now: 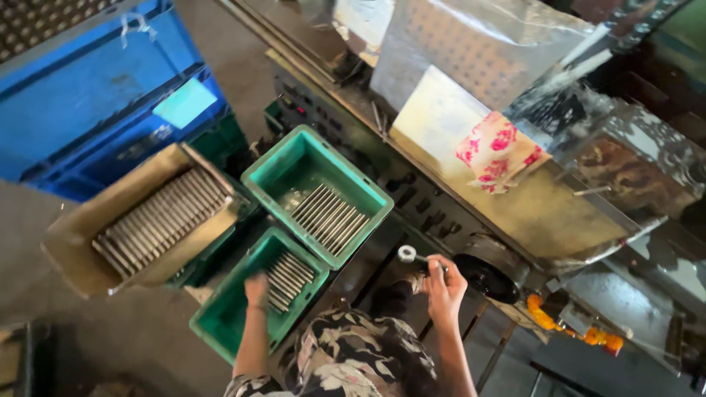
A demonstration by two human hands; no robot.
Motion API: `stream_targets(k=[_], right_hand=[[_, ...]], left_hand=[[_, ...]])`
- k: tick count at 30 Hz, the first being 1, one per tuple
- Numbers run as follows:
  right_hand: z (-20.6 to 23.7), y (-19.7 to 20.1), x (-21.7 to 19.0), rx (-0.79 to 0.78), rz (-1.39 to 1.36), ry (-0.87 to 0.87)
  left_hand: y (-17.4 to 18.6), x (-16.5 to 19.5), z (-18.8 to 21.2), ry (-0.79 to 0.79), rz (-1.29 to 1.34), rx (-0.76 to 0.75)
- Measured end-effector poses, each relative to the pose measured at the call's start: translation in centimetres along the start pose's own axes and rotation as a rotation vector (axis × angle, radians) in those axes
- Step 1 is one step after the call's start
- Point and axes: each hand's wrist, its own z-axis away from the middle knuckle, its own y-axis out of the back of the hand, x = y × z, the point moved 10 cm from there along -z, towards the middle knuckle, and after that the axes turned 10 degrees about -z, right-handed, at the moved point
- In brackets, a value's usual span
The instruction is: The person repeatedly picks up metal rods from a green crate, inserts them into a grinding machine, and operates a lever to process them. After each cycle, the person removes the rod and places it back into the crate. The process is repeated for multiple rods.
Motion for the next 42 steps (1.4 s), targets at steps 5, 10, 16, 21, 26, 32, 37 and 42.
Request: stream_targets(k=[5,10,16,21,26,32,37,42], right_hand=[[2.3,0.9,0.3,-0.024,0.215,-0.035],[3.4,2.6,0.1,0.068,0.213,-0.038],[2.8,2.3,-0.1,0.069,0.261,-0.037],[1.8,0.4,-0.1,-0.01,0.152,0.002],[0.9,-1.4,1.0,-0.056,0.051,-0.048],[-0.3,-3.9,-0.1,-0.104,0.054,0.056],[-0.8,-5.7,-0.5,-0.113,-0.058,0.049],[0.1,-5.1,-3.5,-0.087,0.177,0.234]], left_hand=[[-5.5,-10.1,4.1,0.495,-0.154,-0.291],[-5.4,-10.6,3.7,0.487,-0.175,-0.326],[-5.8,-7.4,4.2,0.34,-0.034,-0.325],[-5.3,-2.5,5.4,0.127,0.253,-0.296],[-2.2,4.8,5.1,-0.32,0.22,-0.215],[-9.7,15.1,8.7,-0.448,0.245,-0.49],[-15.0,24.6,17.3,-0.712,0.349,-0.705],[-19.0,25.1,20.5,-0.066,0.824,-1.197]])
